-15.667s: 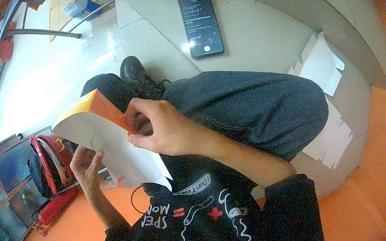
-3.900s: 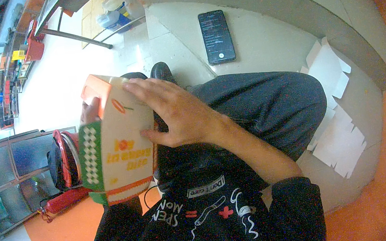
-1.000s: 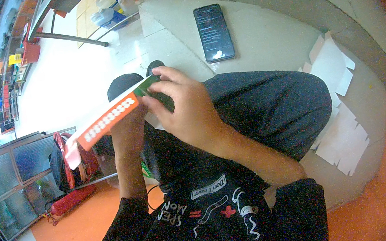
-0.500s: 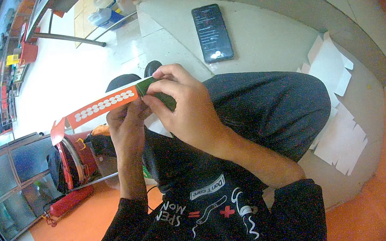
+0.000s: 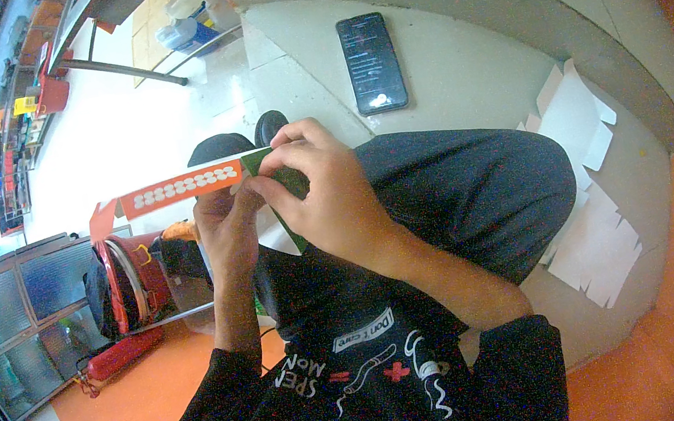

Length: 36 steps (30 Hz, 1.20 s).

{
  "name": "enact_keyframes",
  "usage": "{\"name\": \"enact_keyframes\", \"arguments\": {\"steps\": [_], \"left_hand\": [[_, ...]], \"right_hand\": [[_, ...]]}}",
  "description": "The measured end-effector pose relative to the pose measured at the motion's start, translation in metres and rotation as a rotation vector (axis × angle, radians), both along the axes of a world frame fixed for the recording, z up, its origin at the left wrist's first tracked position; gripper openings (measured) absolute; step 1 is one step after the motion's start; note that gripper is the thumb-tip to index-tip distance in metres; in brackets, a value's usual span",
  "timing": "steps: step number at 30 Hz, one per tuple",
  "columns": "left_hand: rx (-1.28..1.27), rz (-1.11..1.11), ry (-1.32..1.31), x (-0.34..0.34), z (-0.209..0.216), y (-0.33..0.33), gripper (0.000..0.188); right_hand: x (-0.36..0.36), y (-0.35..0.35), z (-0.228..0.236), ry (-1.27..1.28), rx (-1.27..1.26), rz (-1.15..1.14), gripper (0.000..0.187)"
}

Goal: The person sits on the floor and folds flat paperboard pieces into small rectangular boxes. They fold edges, tuck flaps, and apply patterned stickers to the sides, then place finished boxes on the floor.

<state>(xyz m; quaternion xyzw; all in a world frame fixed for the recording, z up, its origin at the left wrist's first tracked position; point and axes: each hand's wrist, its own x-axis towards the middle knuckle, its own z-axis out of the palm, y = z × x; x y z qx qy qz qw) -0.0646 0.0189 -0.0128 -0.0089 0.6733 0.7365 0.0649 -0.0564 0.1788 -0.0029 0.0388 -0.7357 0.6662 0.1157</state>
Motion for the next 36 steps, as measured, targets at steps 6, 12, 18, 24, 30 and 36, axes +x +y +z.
{"name": "enact_keyframes", "arguments": {"steps": [6, 12, 18, 24, 30, 36], "left_hand": [[-0.033, 0.013, -0.025, 0.003, 0.007, 0.003, 0.021], [-0.151, -0.118, 0.0, 0.008, 0.024, 0.004, 0.031], [-0.15, -0.19, 0.022, 0.01, 0.048, -0.004, 0.035], [-0.326, -0.236, 0.098, 0.01, 0.056, -0.009, 0.028], [-0.654, -0.222, 0.335, 0.013, 0.058, -0.009, 0.026], [-0.721, -0.379, 0.36, 0.019, 0.06, 0.0, 0.028]], "right_hand": [[-0.002, 0.002, -0.003, -0.085, -0.024, 0.057, 0.04], [-0.004, -0.001, -0.004, -0.053, -0.076, 0.053, 0.041], [0.001, -0.007, 0.001, -0.142, -0.192, 0.079, 0.034], [-0.002, 0.0, 0.006, -0.121, -0.073, 0.171, 0.04], [-0.004, 0.006, 0.01, 0.172, 0.166, 0.172, 0.055], [-0.002, 0.014, 0.013, 0.076, 0.003, 0.311, 0.07]]}}
